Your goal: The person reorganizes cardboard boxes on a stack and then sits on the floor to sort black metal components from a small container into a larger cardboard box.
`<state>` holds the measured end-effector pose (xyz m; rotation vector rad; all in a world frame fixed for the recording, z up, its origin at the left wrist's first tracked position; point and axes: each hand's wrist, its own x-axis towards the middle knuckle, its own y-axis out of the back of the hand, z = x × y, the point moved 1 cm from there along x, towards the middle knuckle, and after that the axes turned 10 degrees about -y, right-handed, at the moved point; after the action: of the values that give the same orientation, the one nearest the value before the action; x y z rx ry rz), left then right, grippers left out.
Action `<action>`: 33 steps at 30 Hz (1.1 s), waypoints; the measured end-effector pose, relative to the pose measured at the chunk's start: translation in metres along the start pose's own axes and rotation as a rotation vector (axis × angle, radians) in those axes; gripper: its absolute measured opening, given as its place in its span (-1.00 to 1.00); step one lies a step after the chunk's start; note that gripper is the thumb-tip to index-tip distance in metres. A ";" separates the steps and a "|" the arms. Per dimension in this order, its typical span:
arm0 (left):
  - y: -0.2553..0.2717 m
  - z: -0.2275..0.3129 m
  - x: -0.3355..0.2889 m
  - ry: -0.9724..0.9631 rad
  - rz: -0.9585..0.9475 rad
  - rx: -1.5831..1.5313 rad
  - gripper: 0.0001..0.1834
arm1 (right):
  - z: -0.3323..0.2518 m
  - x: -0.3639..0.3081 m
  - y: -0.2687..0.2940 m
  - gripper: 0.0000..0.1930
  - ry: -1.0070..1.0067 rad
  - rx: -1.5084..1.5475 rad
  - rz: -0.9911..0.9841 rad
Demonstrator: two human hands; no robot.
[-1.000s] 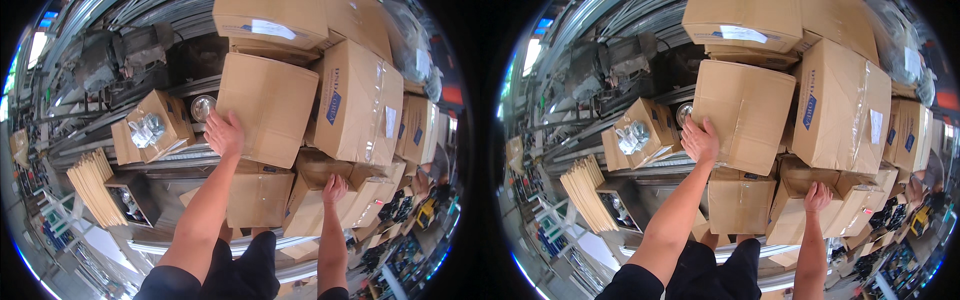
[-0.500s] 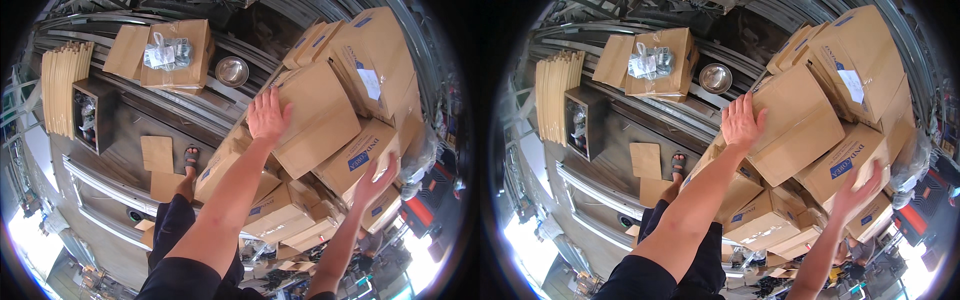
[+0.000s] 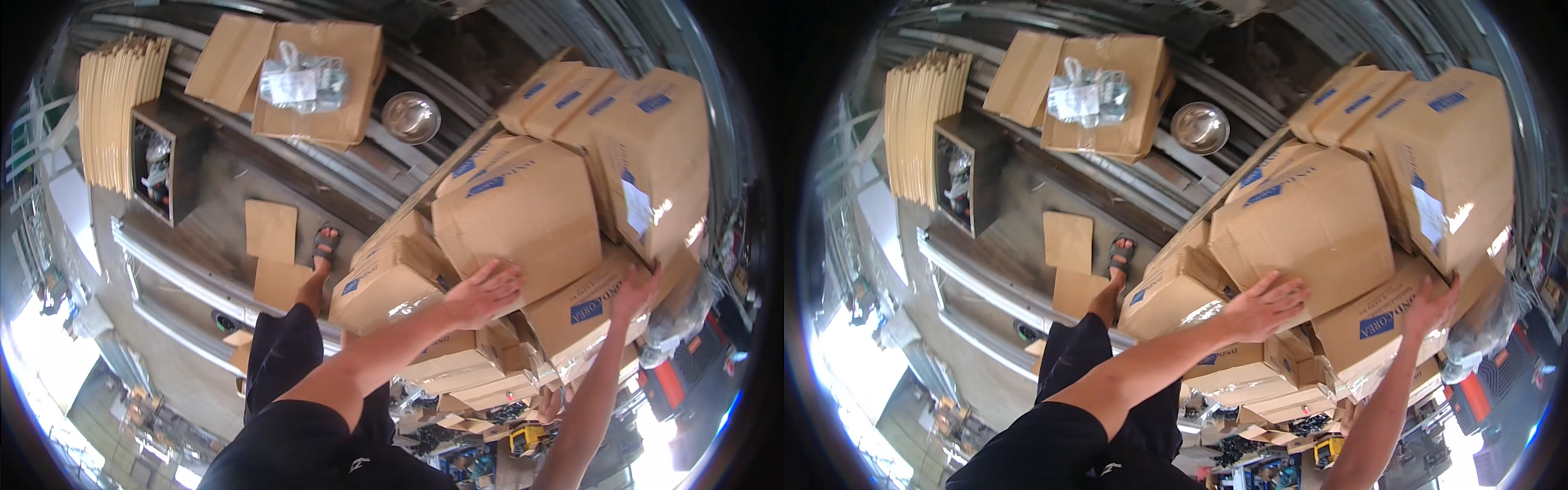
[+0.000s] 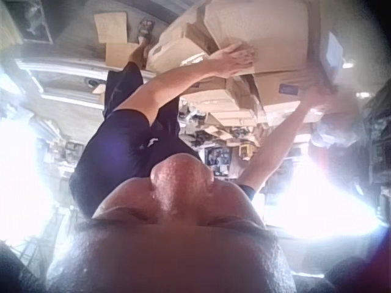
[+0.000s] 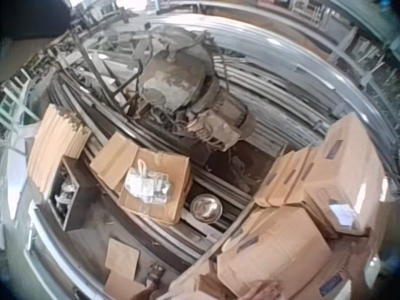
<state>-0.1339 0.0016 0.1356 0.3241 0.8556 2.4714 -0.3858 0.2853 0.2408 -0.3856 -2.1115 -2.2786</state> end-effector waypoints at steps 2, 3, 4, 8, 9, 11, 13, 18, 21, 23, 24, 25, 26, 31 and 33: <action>0.002 0.004 0.011 -0.010 0.016 0.025 -0.37 | -0.001 -0.003 0.003 -0.29 0.017 0.014 -0.010; 0.004 0.005 0.023 -0.031 0.033 0.035 -0.37 | 0.012 0.001 0.007 -0.29 0.027 0.025 0.002; 0.005 0.004 0.034 -0.052 0.033 0.032 -0.36 | 0.016 0.005 0.006 -0.29 0.037 0.039 0.011; -0.001 -0.005 0.089 -0.108 0.092 0.084 -0.37 | 0.008 0.001 0.001 -0.32 0.024 -0.005 -0.030; -0.004 -0.008 0.109 -0.128 0.123 0.109 -0.38 | 0.005 0.002 0.001 -0.32 0.046 -0.002 -0.032; 0.001 -0.009 0.156 -0.160 0.125 0.179 -0.41 | 0.012 0.004 0.003 -0.32 0.066 -0.006 -0.030; 0.007 -0.010 0.200 -0.170 0.170 0.279 -0.44 | 0.018 0.003 -0.003 -0.31 0.117 0.036 0.002; -0.003 -0.009 0.266 -0.062 -0.054 0.303 -0.59 | -0.015 0.000 0.004 -0.29 -0.017 0.045 0.003; 0.014 -0.005 0.233 -0.250 0.105 0.094 -0.67 | -0.017 -0.004 0.007 -0.27 -0.058 0.035 0.030; 0.003 0.013 0.193 -0.339 0.012 0.110 -0.67 | -0.021 -0.009 0.011 -0.29 -0.160 -0.012 0.025; -0.004 0.021 0.170 -0.363 -0.085 0.084 -0.67 | -0.018 -0.009 0.013 -0.31 -0.189 0.009 0.009; -0.013 0.018 0.142 -0.409 -0.172 0.104 -0.64 | -0.019 -0.011 0.011 -0.32 -0.214 0.042 -0.012; -0.018 0.017 0.122 -0.459 -0.260 0.109 -0.61 | -0.018 -0.010 0.012 -0.34 -0.217 0.067 0.004; 0.003 0.004 0.084 -0.320 -0.373 0.224 -0.40 | -0.020 -0.005 0.010 -0.36 -0.292 0.103 -0.024; 0.023 -0.013 0.064 -0.252 -0.393 0.297 -0.32 | -0.018 -0.003 0.022 -0.36 -0.302 0.162 0.005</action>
<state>-0.2012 0.0134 0.1435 0.5055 1.0622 1.8982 -0.3819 0.2648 0.2603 -0.7702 -2.4047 -2.1402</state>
